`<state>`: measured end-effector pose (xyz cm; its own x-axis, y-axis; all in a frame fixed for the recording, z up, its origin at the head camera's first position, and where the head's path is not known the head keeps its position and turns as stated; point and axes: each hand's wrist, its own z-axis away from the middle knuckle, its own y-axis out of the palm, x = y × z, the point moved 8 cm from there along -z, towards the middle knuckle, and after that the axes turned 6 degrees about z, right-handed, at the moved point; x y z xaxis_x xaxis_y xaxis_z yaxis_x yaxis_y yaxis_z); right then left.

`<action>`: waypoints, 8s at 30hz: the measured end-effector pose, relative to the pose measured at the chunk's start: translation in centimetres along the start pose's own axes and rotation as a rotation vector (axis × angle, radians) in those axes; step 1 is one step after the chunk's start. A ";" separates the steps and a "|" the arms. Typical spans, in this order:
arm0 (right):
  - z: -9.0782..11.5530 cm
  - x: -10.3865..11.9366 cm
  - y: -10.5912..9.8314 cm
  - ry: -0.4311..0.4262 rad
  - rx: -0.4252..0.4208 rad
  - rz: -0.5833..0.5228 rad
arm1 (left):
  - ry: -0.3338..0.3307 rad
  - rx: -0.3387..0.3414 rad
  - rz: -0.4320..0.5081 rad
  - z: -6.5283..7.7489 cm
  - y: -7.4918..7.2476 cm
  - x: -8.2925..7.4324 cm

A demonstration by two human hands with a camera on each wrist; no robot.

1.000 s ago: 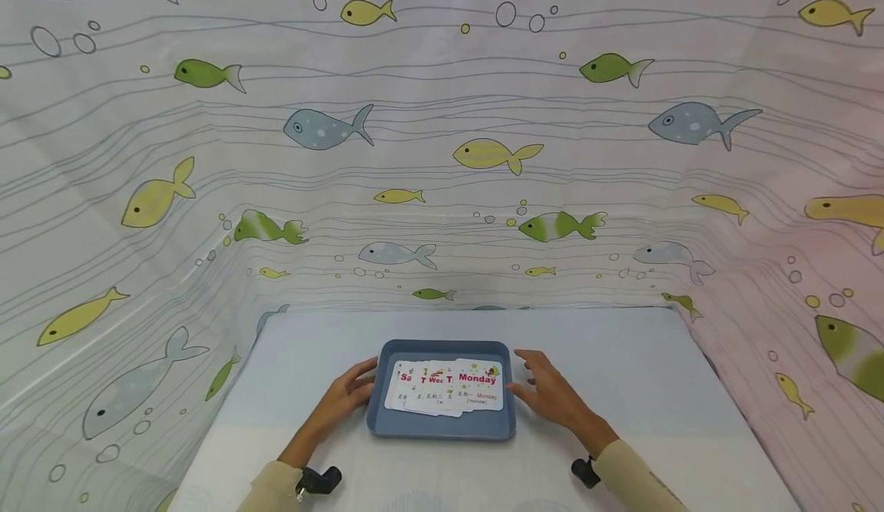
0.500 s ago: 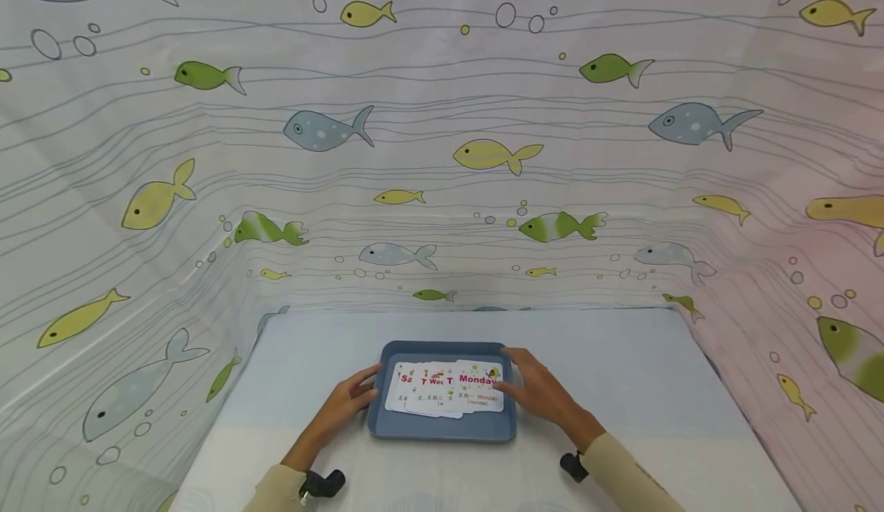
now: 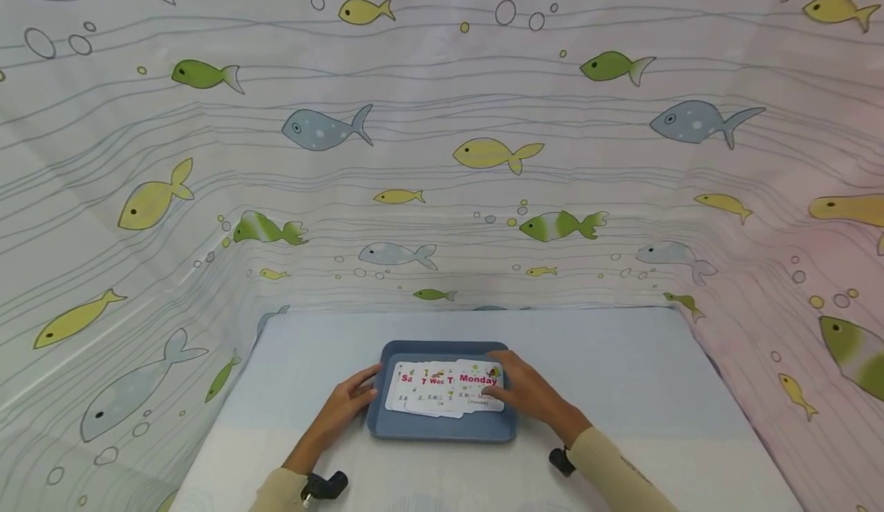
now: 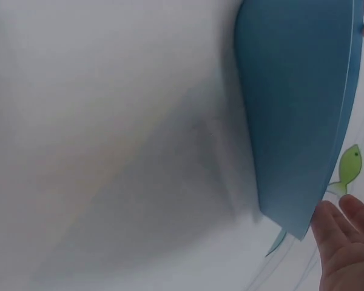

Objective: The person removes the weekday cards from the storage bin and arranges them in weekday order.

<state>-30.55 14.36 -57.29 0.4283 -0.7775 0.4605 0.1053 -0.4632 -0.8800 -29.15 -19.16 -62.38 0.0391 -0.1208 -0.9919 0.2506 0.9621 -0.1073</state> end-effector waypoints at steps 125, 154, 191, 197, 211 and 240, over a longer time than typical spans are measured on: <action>-0.6 -4.8 -1.3 0.364 -0.045 -0.530 | -0.003 -0.088 0.027 0.6 0.0 1.3; 2.3 -12.4 -6.4 0.449 -0.107 -0.278 | -0.002 -0.096 0.077 0.8 0.0 1.3; -1.7 -14.9 -2.7 0.406 0.009 0.032 | 0.035 -0.089 0.027 0.5 0.2 1.5; -2.2 -14.4 -2.6 0.353 -0.009 0.089 | 0.032 -0.088 0.021 0.5 0.1 1.5; -1.5 -15.0 -2.4 0.432 0.082 0.170 | 0.016 -0.104 0.039 0.4 0.1 1.5; -0.4 -14.7 -2.3 0.435 0.060 0.187 | 0.023 -0.124 0.036 0.3 0.1 1.4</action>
<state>-37.42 26.72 -61.95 0.0307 -0.9569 0.2887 0.1196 -0.2833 -0.9516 -28.76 -19.31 -63.77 0.0231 -0.0812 -0.9964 0.1281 0.9887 -0.0776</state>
